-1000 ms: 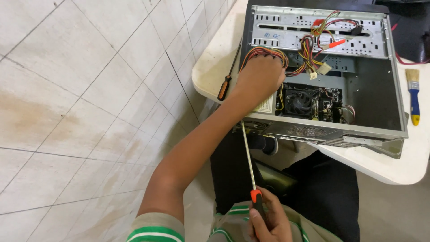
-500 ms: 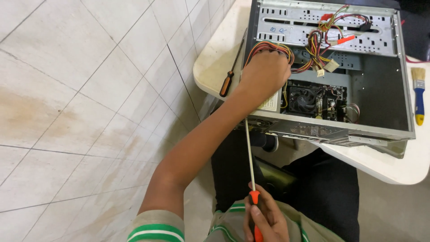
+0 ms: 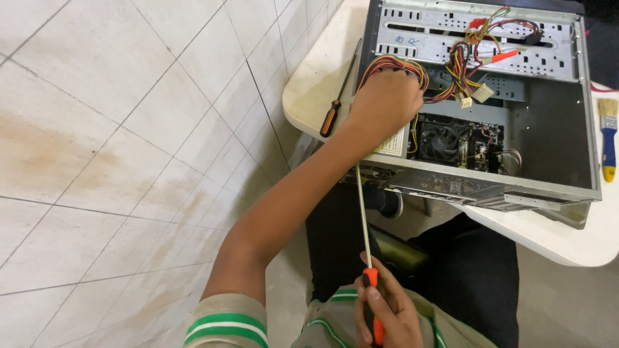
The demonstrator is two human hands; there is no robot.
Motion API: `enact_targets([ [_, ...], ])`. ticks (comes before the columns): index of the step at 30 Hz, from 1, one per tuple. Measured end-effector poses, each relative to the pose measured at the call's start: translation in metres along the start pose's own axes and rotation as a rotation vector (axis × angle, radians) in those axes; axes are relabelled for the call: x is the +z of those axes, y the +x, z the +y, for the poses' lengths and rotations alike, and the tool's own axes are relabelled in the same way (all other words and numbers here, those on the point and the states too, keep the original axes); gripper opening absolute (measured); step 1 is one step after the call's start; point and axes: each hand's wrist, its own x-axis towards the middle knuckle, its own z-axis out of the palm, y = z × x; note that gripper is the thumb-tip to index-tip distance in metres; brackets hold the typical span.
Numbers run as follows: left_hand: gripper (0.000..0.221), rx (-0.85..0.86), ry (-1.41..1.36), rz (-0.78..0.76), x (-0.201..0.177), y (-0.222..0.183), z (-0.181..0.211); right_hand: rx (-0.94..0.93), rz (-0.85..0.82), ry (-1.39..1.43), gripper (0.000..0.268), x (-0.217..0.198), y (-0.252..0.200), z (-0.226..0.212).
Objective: The person cleans computer cables with a brush, removes the side panel of a desktop case, and installs a power supply unit, securing it with screws.
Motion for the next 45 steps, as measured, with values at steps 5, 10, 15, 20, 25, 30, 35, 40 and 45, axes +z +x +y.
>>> enact_targets([
  [5, 0.048, 0.010, -0.008, -0.012, -0.004, 0.000, 0.000, 0.006, -0.205, 0.322, 0.058, -0.010, 0.006, 0.008],
  [10, 0.048, 0.024, 0.044, 0.010, -0.001, 0.002, -0.003, -0.043, 0.058, -0.187, 0.053, 0.007, 0.003, -0.002],
  [15, 0.046, 0.022, 0.013, 0.024, 0.000, 0.002, -0.004, 0.015, -0.006, 0.096, 0.056, -0.001, 0.004, 0.005],
  [20, 0.047, 0.005, 0.013, -0.015, -0.002, 0.002, -0.003, 0.072, -0.225, 0.443, 0.057, -0.023, 0.013, 0.012],
  [25, 0.045, 0.010, -0.042, -0.007, -0.006, 0.003, -0.003, 0.286, -0.373, 0.722, 0.050, -0.024, 0.006, -0.005],
  [30, 0.047, 0.009, -0.037, -0.045, -0.018, -0.003, 0.005, 0.073, -0.272, 0.150, 0.060, -0.044, 0.027, 0.012],
  [35, 0.046, 0.016, -0.001, -0.018, -0.012, -0.004, 0.003, 0.063, 0.282, -0.226, 0.053, 0.016, -0.008, -0.021],
  [40, 0.047, 0.030, -0.038, 0.037, -0.002, -0.003, -0.001, -0.170, 0.211, -0.291, 0.046, -0.011, 0.007, 0.001],
  [45, 0.047, 0.000, -0.051, -0.044, -0.008, -0.003, 0.003, -0.114, 0.291, -0.323, 0.054, 0.003, 0.004, 0.003],
])
